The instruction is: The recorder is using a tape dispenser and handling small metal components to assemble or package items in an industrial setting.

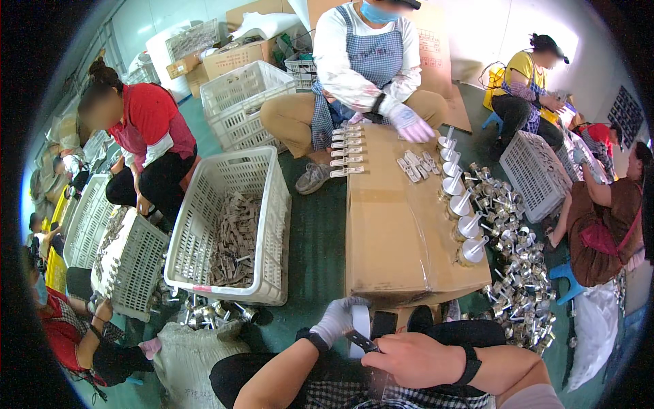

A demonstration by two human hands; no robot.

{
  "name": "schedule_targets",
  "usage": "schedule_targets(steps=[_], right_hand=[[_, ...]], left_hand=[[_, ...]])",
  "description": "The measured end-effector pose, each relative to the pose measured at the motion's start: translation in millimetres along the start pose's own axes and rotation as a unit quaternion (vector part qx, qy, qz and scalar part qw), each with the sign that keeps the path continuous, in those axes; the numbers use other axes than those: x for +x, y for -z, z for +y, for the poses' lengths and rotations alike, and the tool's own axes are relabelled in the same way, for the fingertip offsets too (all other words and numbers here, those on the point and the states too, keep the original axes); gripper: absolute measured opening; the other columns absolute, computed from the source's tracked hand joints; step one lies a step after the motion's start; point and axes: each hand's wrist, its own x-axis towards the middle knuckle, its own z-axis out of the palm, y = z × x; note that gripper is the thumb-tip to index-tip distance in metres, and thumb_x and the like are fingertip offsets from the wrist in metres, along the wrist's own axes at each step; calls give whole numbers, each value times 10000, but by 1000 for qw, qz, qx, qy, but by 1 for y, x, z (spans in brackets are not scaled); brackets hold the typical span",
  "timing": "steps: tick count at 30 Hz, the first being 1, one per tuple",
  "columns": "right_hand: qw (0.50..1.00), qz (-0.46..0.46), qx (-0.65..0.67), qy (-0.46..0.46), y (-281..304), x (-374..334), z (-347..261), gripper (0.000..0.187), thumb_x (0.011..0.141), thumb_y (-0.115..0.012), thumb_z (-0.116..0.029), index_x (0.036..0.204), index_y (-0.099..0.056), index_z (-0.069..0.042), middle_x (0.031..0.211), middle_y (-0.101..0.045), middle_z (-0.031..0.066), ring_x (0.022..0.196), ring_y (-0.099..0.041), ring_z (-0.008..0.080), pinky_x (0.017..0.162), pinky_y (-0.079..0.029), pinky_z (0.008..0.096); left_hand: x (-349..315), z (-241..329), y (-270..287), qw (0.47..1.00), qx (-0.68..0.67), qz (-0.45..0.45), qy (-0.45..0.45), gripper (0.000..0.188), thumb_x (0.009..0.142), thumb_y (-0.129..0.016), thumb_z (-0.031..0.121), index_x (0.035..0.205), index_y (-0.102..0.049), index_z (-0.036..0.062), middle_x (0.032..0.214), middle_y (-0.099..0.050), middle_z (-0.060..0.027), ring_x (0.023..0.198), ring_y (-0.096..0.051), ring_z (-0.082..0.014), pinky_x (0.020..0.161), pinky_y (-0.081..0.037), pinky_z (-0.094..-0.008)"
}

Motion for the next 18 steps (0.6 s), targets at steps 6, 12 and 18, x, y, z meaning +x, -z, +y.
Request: schedule_targets(steps=[6,12,18], right_hand=[[1000,-8,-2,-4,0,-1,0,173,758,-523,-47,924,-476,-41,763,-472,139,723,-553,324,599,-459,417],[1000,-7,3,-8,0,-1,1,182,755,-522,-43,930,-473,-42,758,-472,140,715,-552,329,597,-454,425],[1000,-7,6,-6,0,0,0,186,751,-520,-38,931,-472,-41,762,-473,142,720,-555,332,601,-453,429]], left_hand=[[-3,4,-2,1000,-15,-3,21,238,905,-414,64,1066,-543,-54,957,-588,-186,878,-571,-316,847,-483,-448],[-7,7,-7,1000,6,-6,9,232,901,-407,15,1071,-546,-59,984,-597,-184,901,-587,-295,856,-495,-424],[-5,-1,0,982,172,-28,-66,231,901,-419,7,1083,-545,-61,987,-602,-165,893,-589,-272,841,-500,-401]])
